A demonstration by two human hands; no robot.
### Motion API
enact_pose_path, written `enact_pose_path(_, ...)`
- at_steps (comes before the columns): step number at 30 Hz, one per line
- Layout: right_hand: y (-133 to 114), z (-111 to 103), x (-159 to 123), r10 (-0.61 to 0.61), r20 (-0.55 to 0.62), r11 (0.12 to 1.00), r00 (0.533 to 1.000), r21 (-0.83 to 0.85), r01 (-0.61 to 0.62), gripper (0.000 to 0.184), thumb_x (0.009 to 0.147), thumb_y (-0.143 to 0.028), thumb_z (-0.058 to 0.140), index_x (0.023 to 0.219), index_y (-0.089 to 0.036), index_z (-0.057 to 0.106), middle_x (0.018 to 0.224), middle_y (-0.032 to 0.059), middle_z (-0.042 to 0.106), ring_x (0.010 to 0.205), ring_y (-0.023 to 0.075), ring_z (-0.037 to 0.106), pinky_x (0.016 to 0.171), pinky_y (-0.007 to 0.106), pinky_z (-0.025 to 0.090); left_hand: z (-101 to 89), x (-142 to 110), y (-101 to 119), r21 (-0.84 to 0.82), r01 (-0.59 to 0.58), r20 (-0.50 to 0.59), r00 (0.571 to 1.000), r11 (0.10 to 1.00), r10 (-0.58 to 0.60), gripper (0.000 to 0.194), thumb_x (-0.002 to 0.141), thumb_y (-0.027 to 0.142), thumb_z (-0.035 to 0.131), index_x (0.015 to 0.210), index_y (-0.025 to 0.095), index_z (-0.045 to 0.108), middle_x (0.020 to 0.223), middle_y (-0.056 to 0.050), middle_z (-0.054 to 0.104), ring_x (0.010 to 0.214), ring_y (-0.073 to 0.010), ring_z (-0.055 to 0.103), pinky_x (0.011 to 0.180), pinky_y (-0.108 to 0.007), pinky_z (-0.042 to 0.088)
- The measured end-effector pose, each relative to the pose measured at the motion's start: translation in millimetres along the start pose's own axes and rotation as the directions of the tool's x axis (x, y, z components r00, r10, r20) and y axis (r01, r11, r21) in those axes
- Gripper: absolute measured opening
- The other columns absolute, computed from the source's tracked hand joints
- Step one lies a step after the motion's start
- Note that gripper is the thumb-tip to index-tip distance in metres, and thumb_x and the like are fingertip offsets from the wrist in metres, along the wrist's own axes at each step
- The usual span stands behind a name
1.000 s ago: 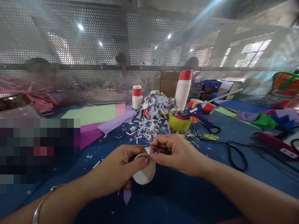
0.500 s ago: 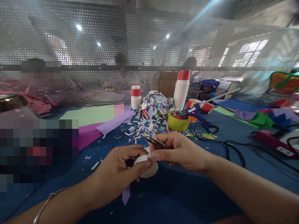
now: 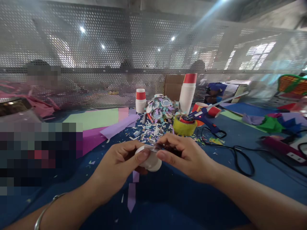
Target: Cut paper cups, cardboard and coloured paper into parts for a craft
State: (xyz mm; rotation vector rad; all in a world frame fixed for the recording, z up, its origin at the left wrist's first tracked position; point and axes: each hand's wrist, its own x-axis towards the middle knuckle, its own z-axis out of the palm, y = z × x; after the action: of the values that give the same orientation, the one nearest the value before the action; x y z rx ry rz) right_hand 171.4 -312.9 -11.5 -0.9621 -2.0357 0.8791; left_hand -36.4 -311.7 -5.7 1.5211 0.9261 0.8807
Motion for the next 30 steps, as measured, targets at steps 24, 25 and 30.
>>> enact_pose_path(24, -3.1, -1.4, -5.0, -0.197, -0.007, 0.944, 0.98, -0.271, 0.188, 0.016, 0.09, -0.033, 0.059, 0.087, -0.018, 0.06, 0.062, -0.0044, 0.049, 0.053, 0.0079, 0.041, 0.05, 0.023, 0.031, 5.7, -7.4, 1.5, 0.187, -0.031, 0.024, 0.999, 0.982, 0.027, 0.016, 0.081, 0.035, 0.066, 0.078, 0.021, 0.073, 0.069, -0.001, 0.065, 0.065, -0.0133, 0.057, 0.061, -0.023, 0.046)
enact_pose_path(25, -3.2, -1.2, -5.1, -0.202, -0.008, 0.941, 0.979, -0.279, 0.191, 0.016, 0.09, -0.033, 0.059, 0.087, -0.017, 0.06, 0.062, -0.0044, 0.048, 0.053, 0.0077, 0.041, 0.05, 0.023, 0.03, 5.8, -7.2, 1.8, 0.187, -0.021, 0.024, 1.0, 0.982, 0.017, 0.017, 0.081, 0.035, 0.065, 0.077, 0.021, 0.072, 0.068, 0.0, 0.065, 0.065, -0.0132, 0.058, 0.06, -0.023, 0.046)
enact_pose_path(30, -3.4, -0.2, -5.6, -0.21, -0.008, 0.927, 0.978, -0.319, 0.197, 0.021, 0.092, -0.036, 0.057, 0.084, -0.016, 0.059, 0.06, -0.0049, 0.046, 0.052, 0.0068, 0.038, 0.05, 0.023, 0.029, 5.7, -5.5, 4.2, 0.164, -0.007, 0.046, 0.999, 0.986, -0.001, 0.021, 0.081, 0.036, 0.066, 0.071, 0.019, 0.07, 0.061, 0.001, 0.061, 0.059, -0.0106, 0.056, 0.056, -0.02, 0.045)
